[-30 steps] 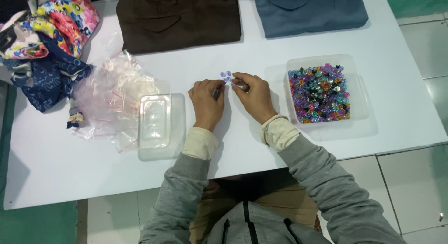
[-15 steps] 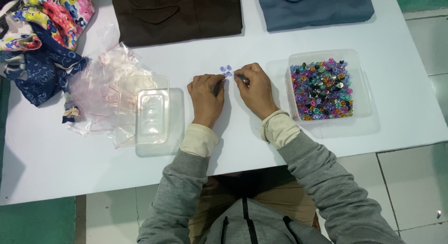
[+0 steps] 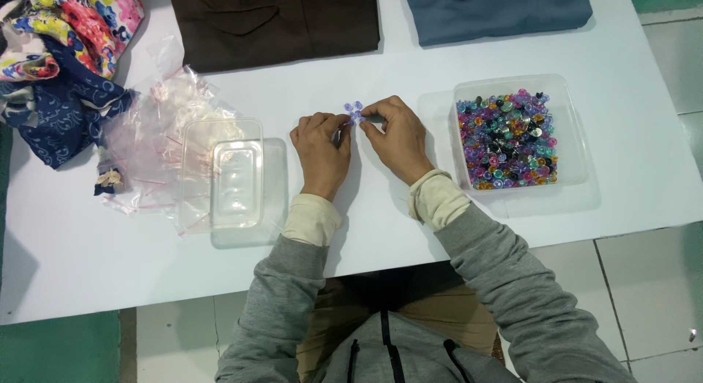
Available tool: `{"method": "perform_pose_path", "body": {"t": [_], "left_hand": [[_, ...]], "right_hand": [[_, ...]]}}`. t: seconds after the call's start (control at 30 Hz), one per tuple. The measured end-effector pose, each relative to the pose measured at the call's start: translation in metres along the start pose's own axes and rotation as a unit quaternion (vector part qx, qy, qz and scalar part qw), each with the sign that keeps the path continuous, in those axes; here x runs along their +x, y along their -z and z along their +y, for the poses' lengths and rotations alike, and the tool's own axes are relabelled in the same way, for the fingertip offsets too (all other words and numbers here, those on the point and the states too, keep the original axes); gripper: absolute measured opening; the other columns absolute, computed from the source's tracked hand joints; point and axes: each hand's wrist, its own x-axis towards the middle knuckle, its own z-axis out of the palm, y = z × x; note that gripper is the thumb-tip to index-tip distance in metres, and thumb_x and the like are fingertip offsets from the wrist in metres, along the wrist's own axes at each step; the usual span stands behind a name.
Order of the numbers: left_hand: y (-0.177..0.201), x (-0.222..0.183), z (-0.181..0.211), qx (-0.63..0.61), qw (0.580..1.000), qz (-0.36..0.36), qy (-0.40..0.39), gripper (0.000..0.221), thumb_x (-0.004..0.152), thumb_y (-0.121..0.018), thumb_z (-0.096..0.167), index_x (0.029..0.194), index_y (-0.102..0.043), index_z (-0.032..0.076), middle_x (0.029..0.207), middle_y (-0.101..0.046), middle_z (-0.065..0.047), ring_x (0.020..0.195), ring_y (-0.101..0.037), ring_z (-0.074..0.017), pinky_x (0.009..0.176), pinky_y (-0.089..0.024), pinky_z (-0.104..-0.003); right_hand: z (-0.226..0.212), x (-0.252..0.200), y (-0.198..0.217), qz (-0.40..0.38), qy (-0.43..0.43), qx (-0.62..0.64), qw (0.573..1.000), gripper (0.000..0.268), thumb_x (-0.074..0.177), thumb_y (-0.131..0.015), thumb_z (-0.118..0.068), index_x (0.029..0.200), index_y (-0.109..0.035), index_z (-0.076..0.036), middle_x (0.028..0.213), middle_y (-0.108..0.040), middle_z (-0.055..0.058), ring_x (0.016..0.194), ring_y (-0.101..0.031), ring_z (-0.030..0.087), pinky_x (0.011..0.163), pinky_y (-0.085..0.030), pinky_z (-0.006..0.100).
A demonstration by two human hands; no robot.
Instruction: Sorting and arranging small colorful plastic clips from a container onto a table surface.
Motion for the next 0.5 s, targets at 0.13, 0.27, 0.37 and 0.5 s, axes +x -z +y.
{"method": "perform_pose_path", "body": {"t": [0.13, 0.27, 0.37, 0.5], "left_hand": [[0.001, 0.001, 0.001, 0.002, 1.000, 0.004, -0.002, 0.013, 0.089, -0.078, 0.009, 0.099, -0.079, 0.016, 0.091, -0.070, -0.002, 0.100, -0.059, -0.0209, 0.097, -0.035, -0.043], [-0.001, 0.001, -0.001, 0.000, 1.000, 0.003, -0.002, 0.012, 0.088, -0.078, 0.010, 0.099, -0.079, 0.017, 0.090, -0.069, -0.001, 0.100, -0.060, -0.0207, 0.097, -0.035, -0.042], [-0.003, 0.000, -0.003, 0.004, 1.000, 0.006, 0.002, 0.012, 0.088, -0.079, 0.012, 0.099, -0.079, 0.017, 0.090, -0.070, -0.001, 0.100, -0.060, -0.0199, 0.098, -0.035, -0.042], [0.003, -0.003, 0.001, -0.006, 1.000, 0.016, -0.003, 0.010, 0.089, -0.079, 0.014, 0.099, -0.079, 0.015, 0.089, -0.069, -0.002, 0.098, -0.062, -0.0223, 0.094, -0.039, -0.042]], "right_hand": [[0.004, 0.001, -0.001, 0.004, 0.004, 0.002, 1.000, 0.013, 0.086, -0.078, -0.011, 0.099, -0.077, -0.013, 0.095, -0.066, 0.005, 0.075, -0.064, 0.019, 0.065, -0.052, 0.034], [0.007, 0.002, -0.002, 0.005, 0.004, 0.000, 1.000, 0.013, 0.085, -0.079, -0.010, 0.098, -0.077, -0.013, 0.093, -0.066, 0.005, 0.075, -0.064, 0.020, 0.065, -0.051, 0.035], [0.011, 0.000, -0.004, 0.004, 0.009, 0.005, 1.000, 0.016, 0.084, -0.080, -0.012, 0.099, -0.076, -0.013, 0.093, -0.065, 0.005, 0.075, -0.064, 0.020, 0.065, -0.051, 0.034], [0.013, -0.006, -0.003, 0.003, 0.028, 0.025, 0.999, 0.021, 0.083, -0.081, -0.010, 0.103, -0.075, -0.008, 0.094, -0.065, 0.010, 0.077, -0.065, 0.025, 0.067, -0.052, 0.037]]}}
